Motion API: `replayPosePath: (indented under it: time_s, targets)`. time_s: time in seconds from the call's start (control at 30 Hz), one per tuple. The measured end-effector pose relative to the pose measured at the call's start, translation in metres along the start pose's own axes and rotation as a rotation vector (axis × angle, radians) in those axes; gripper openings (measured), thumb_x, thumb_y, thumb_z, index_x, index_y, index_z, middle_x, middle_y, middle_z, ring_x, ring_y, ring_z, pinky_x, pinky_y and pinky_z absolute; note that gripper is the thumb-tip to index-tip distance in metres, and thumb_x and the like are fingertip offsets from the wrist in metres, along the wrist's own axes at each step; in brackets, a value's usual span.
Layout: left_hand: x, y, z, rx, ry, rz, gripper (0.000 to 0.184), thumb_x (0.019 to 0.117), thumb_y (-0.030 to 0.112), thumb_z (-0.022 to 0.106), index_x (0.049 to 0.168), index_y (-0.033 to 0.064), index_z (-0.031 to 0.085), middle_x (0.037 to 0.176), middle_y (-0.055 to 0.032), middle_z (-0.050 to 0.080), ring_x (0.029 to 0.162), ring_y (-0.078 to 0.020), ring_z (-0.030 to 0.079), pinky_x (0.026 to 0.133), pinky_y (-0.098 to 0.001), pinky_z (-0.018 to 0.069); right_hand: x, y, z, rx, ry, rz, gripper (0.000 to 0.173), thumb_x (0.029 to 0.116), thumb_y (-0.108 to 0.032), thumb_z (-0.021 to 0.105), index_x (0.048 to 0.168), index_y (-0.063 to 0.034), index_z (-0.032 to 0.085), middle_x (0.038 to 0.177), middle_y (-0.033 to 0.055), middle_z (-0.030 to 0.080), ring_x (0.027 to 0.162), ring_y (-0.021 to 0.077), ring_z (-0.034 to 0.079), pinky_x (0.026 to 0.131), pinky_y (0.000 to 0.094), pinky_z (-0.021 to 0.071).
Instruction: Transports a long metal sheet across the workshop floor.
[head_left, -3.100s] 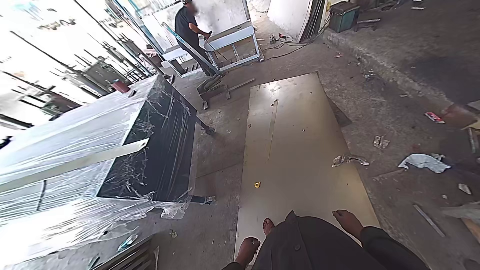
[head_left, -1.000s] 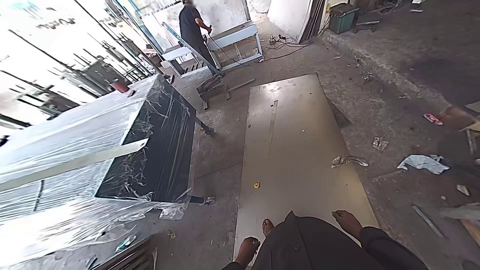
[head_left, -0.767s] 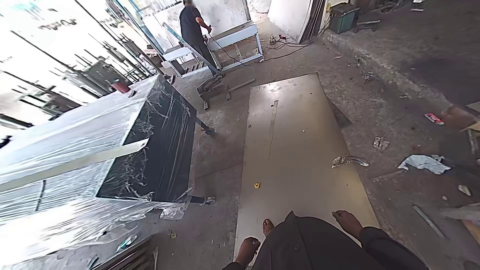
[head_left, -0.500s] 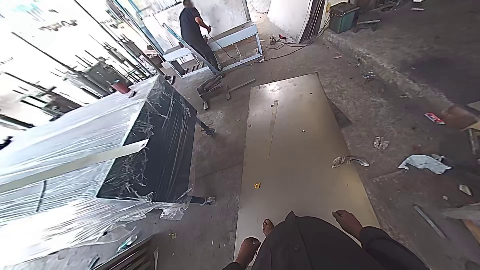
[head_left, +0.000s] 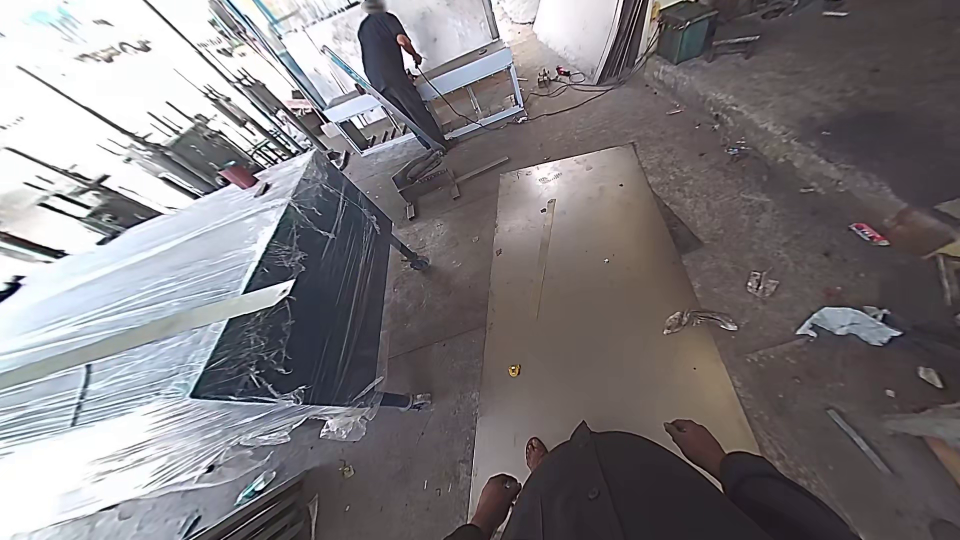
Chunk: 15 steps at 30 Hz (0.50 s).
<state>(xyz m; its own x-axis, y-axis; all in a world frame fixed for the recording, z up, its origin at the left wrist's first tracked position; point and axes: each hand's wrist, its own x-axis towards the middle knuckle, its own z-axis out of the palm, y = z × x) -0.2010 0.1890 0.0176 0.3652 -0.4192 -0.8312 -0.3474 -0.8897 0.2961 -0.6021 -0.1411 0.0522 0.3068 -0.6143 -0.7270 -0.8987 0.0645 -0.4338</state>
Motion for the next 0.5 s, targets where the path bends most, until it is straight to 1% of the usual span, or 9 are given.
replayPosePath:
  time_s: [0.17,0.33,0.5]
  targets:
    - [-0.001,0.003,-0.001,0.004,-0.010,0.004,0.041,0.1012,0.045,0.060,0.123,0.0127,0.073,0.117,-0.0118,0.075,0.111,-0.0268,0.071,0.102,-0.0526,0.0542,0.001,-0.001,-0.002,0.002,-0.007,0.001,0.049,0.1090,-0.044,0.044,0.110,-0.0059,0.074,0.107,0.0186,0.074,0.106,0.0337,0.069,0.095,0.0575,0.0501]
    - [-0.004,0.009,-0.003,0.016,-0.014,0.016,0.041,0.1014,0.045,0.059,0.122,0.0128,0.074,0.116,-0.0119,0.075,0.112,-0.0271,0.071,0.103,-0.0528,0.0537,0.001,-0.001,-0.004,0.007,-0.015,0.005,0.048,0.1093,-0.043,0.044,0.112,-0.0059,0.074,0.110,0.0187,0.074,0.108,0.0338,0.069,0.097,0.0569,0.0498]
    - [0.001,0.011,-0.003,0.010,-0.003,0.021,0.041,0.1004,0.046,0.060,0.120,0.0130,0.074,0.114,-0.0116,0.075,0.110,-0.0271,0.072,0.101,-0.0537,0.0546,0.003,-0.003,-0.009,-0.002,-0.019,0.005,0.049,0.1094,-0.044,0.044,0.112,-0.0057,0.074,0.110,0.0194,0.073,0.110,0.0344,0.068,0.097,0.0574,0.0494]
